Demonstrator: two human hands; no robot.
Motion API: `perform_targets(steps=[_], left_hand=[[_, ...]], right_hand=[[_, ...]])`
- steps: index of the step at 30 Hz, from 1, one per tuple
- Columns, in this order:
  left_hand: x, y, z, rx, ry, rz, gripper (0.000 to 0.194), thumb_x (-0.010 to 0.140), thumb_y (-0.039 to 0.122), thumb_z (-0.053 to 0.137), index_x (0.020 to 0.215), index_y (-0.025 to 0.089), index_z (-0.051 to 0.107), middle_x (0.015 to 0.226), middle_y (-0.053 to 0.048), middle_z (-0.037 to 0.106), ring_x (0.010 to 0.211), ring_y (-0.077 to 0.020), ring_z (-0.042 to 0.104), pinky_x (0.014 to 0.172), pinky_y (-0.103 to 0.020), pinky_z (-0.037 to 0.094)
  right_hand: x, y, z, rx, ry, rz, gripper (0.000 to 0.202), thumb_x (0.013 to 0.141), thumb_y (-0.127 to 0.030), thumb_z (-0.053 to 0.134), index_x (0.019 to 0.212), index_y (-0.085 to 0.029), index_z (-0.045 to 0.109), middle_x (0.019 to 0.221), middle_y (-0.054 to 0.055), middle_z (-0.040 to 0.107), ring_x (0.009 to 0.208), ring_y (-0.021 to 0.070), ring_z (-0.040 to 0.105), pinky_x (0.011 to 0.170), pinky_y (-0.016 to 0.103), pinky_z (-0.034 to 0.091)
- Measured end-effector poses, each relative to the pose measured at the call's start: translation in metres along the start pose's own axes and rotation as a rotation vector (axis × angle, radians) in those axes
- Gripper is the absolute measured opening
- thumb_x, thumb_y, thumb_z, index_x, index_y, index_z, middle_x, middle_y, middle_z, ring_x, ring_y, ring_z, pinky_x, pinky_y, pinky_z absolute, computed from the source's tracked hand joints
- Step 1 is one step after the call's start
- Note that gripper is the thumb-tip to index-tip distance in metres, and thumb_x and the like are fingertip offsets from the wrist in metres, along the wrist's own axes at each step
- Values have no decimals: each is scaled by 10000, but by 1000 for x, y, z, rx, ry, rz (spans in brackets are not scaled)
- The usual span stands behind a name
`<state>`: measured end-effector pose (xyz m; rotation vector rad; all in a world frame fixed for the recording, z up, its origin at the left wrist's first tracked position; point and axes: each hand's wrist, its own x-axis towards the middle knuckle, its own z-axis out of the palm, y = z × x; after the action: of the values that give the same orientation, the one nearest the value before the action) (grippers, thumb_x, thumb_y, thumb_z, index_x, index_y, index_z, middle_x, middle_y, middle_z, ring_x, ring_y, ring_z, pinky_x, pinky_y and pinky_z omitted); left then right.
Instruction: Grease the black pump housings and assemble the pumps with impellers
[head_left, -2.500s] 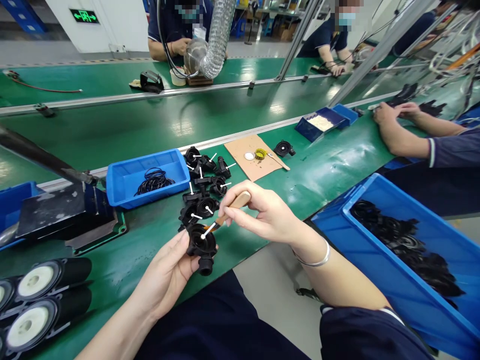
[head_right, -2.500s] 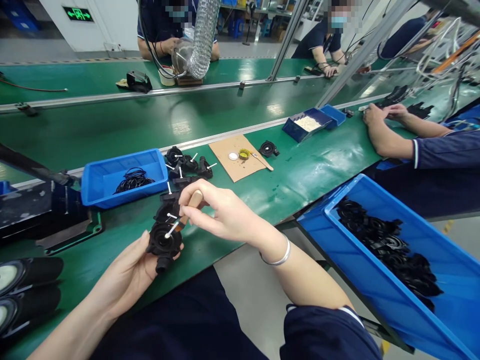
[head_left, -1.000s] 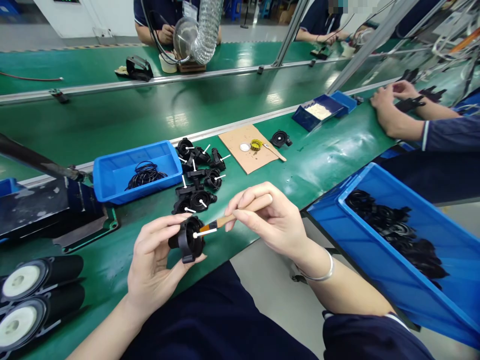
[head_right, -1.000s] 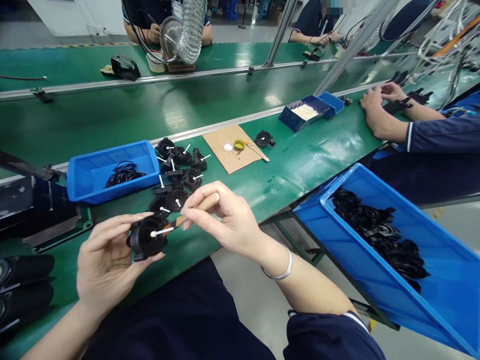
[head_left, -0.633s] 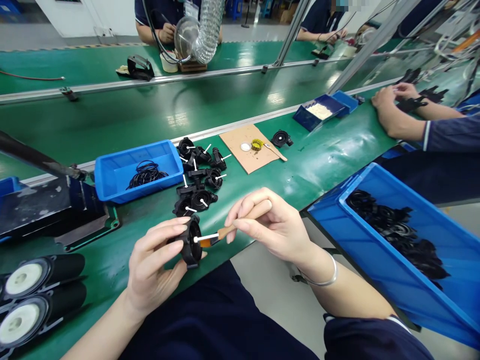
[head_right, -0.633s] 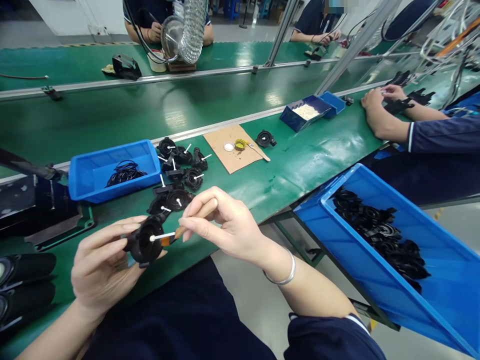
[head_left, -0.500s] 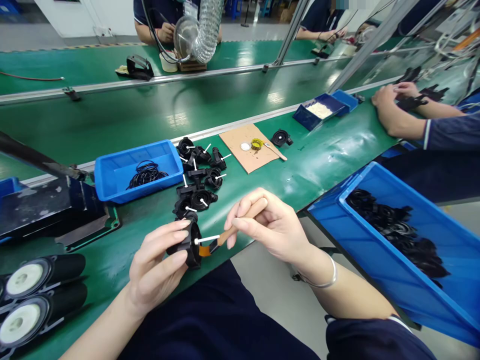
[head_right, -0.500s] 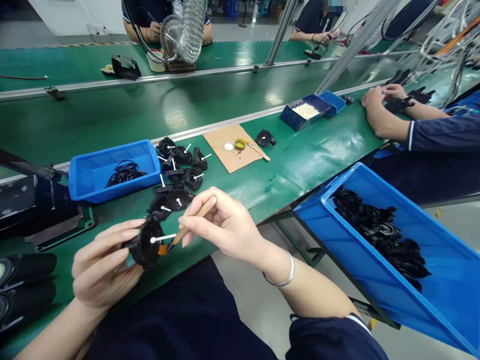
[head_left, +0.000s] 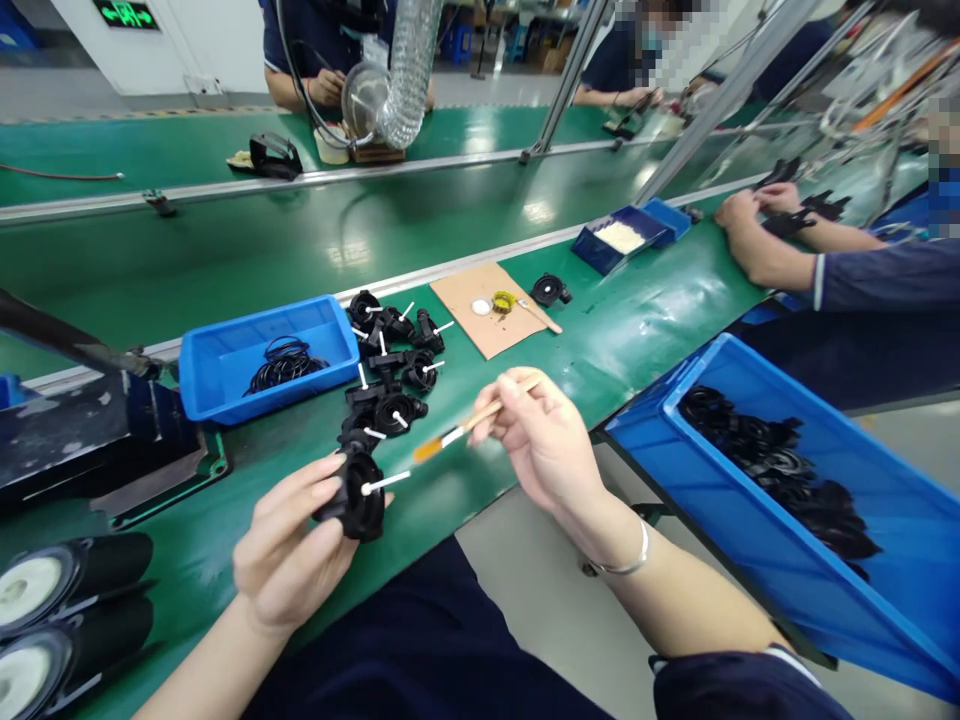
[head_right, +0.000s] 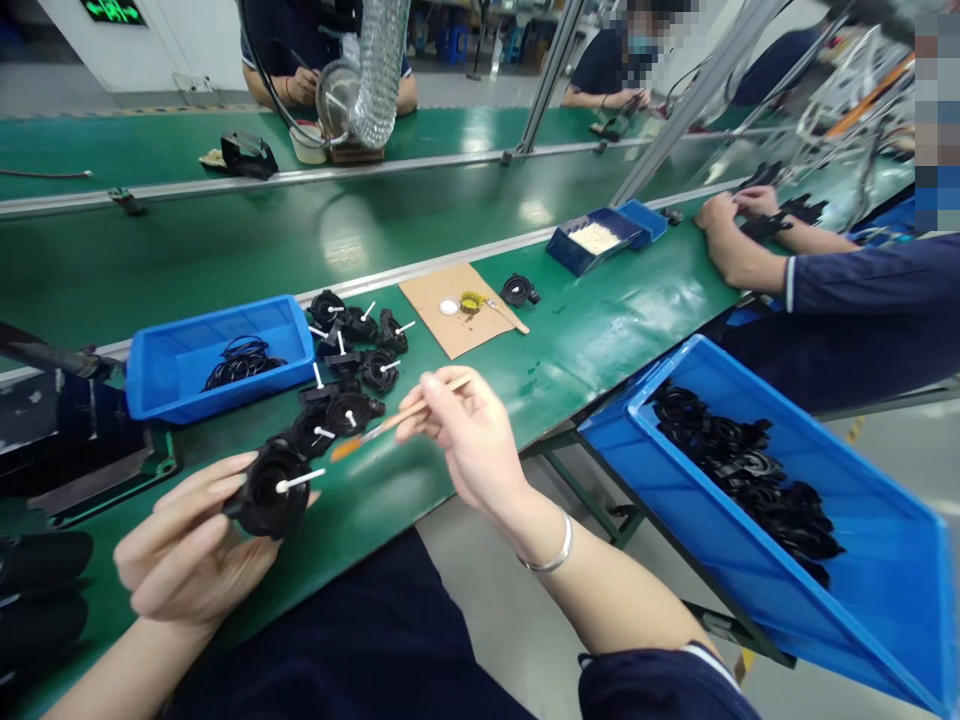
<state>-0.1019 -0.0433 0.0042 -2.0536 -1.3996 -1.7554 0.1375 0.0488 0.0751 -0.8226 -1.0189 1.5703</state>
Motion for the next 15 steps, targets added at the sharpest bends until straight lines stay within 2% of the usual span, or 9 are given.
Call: perform_targets(steps=[2, 4, 5, 7, 9, 12, 15], left_hand=[[4, 9, 5, -52, 18, -51, 617, 548, 48, 907, 1055, 238, 613, 1098, -32, 637, 996, -267, 724, 828, -456, 660], [0, 13, 8, -174, -1, -297, 720, 597, 85, 895, 1226, 234, 576, 1179, -78, 604, 1043, -268, 711, 890, -444, 642], [-3, 14, 10, -241, -1, -438, 725, 626, 111, 884, 1264, 230, 560, 1206, -96, 587, 1071, -270, 701, 920, -442, 627], [-12, 13, 12, -328, -7, -635, 675, 664, 158, 868, 1262, 219, 561, 1232, -116, 573, 1124, -275, 675, 968, -438, 595], [-19, 12, 13, -358, -17, -725, 627, 676, 196, 868, 1231, 211, 575, 1240, -124, 575, 1146, -283, 663, 991, -434, 577], [-24, 10, 14, -334, -72, -776, 567, 699, 251, 860, 1202, 215, 603, 1237, -121, 587, 1121, -289, 677, 977, -421, 590], [-27, 9, 16, -309, -130, -775, 533, 722, 268, 844, 1205, 232, 622, 1235, -111, 597, 1115, -290, 684, 961, -396, 604]], right_hand=[[30, 5, -28, -122, 192, -246, 199, 916, -365, 637, 963, -211, 519, 885, -11, 692, 695, 116, 712, 710, 285, 605], [64, 11, -63, -372, 358, -419, 240, 935, -434, 572, 1004, -208, 528, 938, 20, 692, 774, 133, 721, 798, 329, 608], [79, 13, -81, -440, 387, -451, 262, 934, -447, 561, 999, -194, 542, 969, 47, 696, 815, 146, 724, 834, 348, 600], [103, 20, -111, -559, 408, -496, 305, 921, -465, 568, 990, -168, 587, 958, 81, 706, 860, 171, 719, 868, 371, 588], [117, 28, -132, -680, 391, -534, 315, 890, -461, 616, 968, -157, 645, 994, 112, 717, 957, 208, 703, 937, 403, 560], [124, 40, -146, -871, 336, -591, 258, 893, -412, 626, 957, -173, 701, 1079, 127, 723, 1103, 243, 659, 1079, 449, 470], [127, 47, -151, -1018, 263, -625, 245, 957, -347, 536, 1016, -182, 706, 1145, 130, 713, 1171, 240, 634, 1132, 460, 424]])
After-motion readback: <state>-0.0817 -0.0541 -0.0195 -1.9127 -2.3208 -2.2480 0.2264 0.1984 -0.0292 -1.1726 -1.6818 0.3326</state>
